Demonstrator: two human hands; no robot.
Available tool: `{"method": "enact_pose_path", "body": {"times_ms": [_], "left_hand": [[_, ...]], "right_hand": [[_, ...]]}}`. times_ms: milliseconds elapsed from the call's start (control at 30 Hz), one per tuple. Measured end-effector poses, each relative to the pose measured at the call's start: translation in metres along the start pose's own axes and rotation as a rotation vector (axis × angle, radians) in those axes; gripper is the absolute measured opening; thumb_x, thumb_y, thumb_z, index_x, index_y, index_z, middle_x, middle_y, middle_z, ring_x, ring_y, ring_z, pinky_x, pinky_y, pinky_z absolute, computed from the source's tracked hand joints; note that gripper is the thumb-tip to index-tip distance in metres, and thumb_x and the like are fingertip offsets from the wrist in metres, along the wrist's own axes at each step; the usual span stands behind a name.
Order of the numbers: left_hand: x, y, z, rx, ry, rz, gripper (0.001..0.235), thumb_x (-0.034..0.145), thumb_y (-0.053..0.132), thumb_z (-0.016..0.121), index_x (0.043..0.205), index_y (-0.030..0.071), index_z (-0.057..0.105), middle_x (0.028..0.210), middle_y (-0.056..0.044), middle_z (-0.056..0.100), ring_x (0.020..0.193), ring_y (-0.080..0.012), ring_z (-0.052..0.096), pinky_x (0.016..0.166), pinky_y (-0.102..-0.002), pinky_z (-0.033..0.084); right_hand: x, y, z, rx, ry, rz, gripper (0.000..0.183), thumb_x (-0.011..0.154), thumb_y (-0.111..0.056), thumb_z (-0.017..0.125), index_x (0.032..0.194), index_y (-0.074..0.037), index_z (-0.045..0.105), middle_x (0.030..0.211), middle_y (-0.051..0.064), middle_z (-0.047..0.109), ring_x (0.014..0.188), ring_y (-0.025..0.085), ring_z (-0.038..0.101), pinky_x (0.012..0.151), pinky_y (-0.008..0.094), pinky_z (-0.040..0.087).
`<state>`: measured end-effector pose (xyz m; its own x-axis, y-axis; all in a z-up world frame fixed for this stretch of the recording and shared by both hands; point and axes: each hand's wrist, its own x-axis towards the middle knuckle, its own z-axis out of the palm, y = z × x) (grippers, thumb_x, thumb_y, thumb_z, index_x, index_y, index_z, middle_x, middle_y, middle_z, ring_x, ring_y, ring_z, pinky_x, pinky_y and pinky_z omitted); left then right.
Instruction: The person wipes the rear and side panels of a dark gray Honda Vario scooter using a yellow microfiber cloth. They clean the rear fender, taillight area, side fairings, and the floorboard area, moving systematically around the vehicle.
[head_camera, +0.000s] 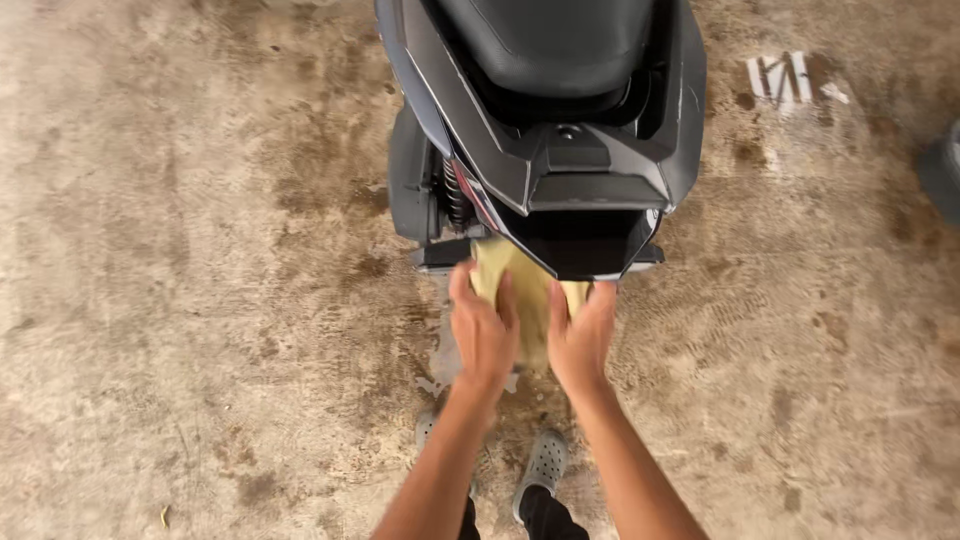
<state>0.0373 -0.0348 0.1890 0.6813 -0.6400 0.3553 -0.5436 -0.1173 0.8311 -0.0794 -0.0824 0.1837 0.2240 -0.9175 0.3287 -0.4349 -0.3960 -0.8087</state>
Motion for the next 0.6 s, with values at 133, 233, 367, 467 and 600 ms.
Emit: {"method": "enact_pose_path", "body": {"times_ms": [133,233,367,467,600], "left_hand": [[0.055,-0.023,0.005,0.258,-0.269,0.051,0.032,0.105,0.027,0.051,0.13,0.007,0.055,0.111,-0.025,0.063,0.071,-0.0407,0.071,0.05,-0.044,0.057],[0.046,-0.027,0.008,0.345,-0.467,0.099,0.044,0.104,0.036,0.051,0.137,0.006,0.05,0.11,-0.023,0.063,0.07,-0.0396,0.072,0.044,-0.042,0.059],[0.029,-0.032,-0.005,0.405,-0.521,0.24,0.047,0.106,0.039,0.052,0.144,0.011,0.053,0.109,-0.013,0.069,0.066,-0.0327,0.072,0.05,-0.041,0.057],[0.05,-0.053,-0.011,0.562,-0.623,0.269,0.051,0.1,0.016,0.051,0.151,0.01,0.051,0.115,-0.016,0.068,0.06,-0.0244,0.072,0.044,-0.03,0.054],[0.088,-0.1,-0.037,0.6,-0.414,0.115,0.034,0.1,0.015,0.057,0.132,0.016,0.066,0.126,-0.018,0.069,0.056,-0.0216,0.071,0.032,-0.027,0.053]], "right_hand": [[0.037,0.0,0.032,-0.431,-0.018,0.024,0.022,0.099,-0.019,0.065,0.117,-0.007,0.067,0.112,0.02,0.065,0.1,0.042,0.066,0.084,0.05,0.052],[0.018,-0.005,0.026,-0.526,-0.097,0.123,0.026,0.099,-0.023,0.063,0.12,-0.009,0.069,0.111,0.024,0.062,0.088,0.043,0.066,0.069,0.052,0.054],[-0.001,-0.023,0.023,-0.574,0.021,-0.23,0.041,0.102,-0.022,0.061,0.14,-0.007,0.062,0.131,0.026,0.061,0.095,0.041,0.068,0.068,0.044,0.057],[0.012,-0.033,0.052,-0.652,-0.05,-0.022,0.042,0.103,-0.021,0.062,0.144,-0.014,0.059,0.119,0.013,0.065,0.077,0.024,0.068,0.053,0.036,0.055],[0.038,-0.044,0.118,-0.834,-0.196,-0.255,0.053,0.094,-0.014,0.062,0.146,-0.007,0.057,0.115,0.014,0.064,0.078,0.017,0.066,0.046,0.021,0.053]]}}
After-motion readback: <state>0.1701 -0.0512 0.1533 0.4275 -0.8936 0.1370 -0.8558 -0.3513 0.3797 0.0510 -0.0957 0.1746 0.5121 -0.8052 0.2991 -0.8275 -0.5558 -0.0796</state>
